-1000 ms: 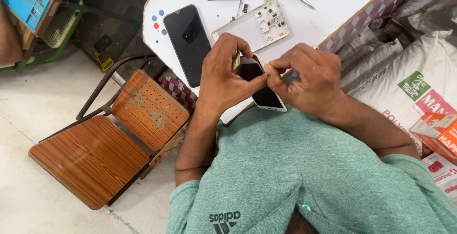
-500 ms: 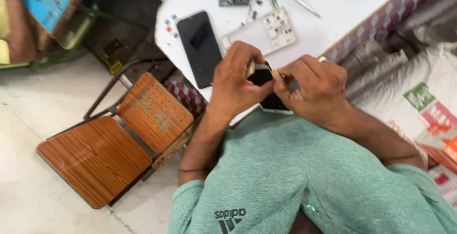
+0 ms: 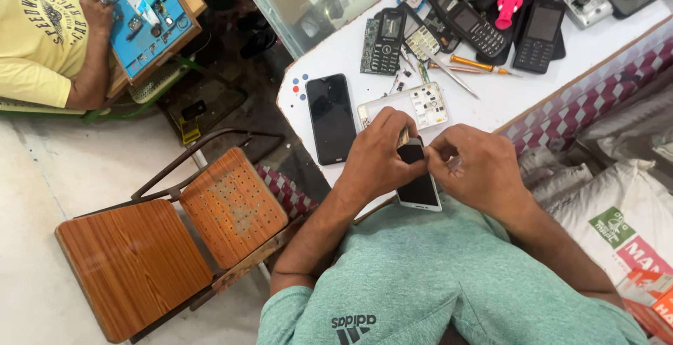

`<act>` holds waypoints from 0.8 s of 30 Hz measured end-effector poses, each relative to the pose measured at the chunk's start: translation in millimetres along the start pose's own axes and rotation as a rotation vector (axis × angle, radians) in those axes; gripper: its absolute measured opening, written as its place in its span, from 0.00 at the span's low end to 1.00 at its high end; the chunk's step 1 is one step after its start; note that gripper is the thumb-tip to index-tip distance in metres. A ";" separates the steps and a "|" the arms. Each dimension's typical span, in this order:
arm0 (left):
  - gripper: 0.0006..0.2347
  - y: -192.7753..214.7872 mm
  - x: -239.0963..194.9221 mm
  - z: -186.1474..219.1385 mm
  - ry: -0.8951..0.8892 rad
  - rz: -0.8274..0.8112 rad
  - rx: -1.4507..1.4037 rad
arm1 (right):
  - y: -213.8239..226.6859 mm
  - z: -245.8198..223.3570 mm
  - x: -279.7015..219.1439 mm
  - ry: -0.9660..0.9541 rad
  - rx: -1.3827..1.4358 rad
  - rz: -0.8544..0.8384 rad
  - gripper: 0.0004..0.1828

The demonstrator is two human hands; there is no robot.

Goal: The person disassembles a white smartphone using a metal prying tool, removes the screen assembly, and then reattaches it. The person handles the phone body, screen, and internal components on a cluttered workbench.

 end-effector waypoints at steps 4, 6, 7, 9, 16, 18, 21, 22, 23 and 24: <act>0.20 1.3 -0.5 -2.1 0.003 -0.009 -0.010 | -1.2 8.1 3.0 -0.024 0.084 -0.072 0.07; 0.21 0.9 0.6 -2.7 0.009 -0.015 -0.006 | -2.4 14.3 3.8 -0.041 0.139 -0.095 0.07; 0.22 0.5 1.0 -2.7 0.011 -0.015 -0.004 | -3.1 17.3 4.1 0.005 0.142 -0.084 0.06; 0.22 0.7 1.7 -2.5 -0.001 -0.019 -0.003 | -5.5 23.6 4.7 0.098 0.148 -0.064 0.06; 0.23 2.4 3.7 -3.7 0.002 -0.062 0.027 | -21.7 46.3 3.8 0.225 0.292 -0.008 0.09; 0.22 2.5 4.5 -3.8 0.012 -0.075 0.030 | -26.4 50.9 5.4 0.265 0.315 0.006 0.10; 0.22 2.9 5.1 -3.8 0.021 -0.068 0.031 | -30.6 54.6 8.2 0.285 0.324 0.026 0.11; 0.21 2.4 5.2 -3.3 0.022 -0.063 0.029 | -30.4 54.4 8.0 0.271 0.316 0.015 0.10; 0.21 2.2 5.1 -2.9 0.024 -0.058 0.027 | -30.5 53.2 7.8 0.257 0.307 0.003 0.10; 0.21 2.0 5.6 -2.7 0.010 -0.044 0.027 | -30.1 52.2 8.7 0.242 0.298 -0.009 0.09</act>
Point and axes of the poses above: each hand's wrist, its own x-axis towards the middle knuckle, its own y-axis out of the back of the hand, z = x × y, the point moved 1 cm from there along x, towards the middle knuckle, and after that the axes turned 1 degree about z, right-handed, at the moved point
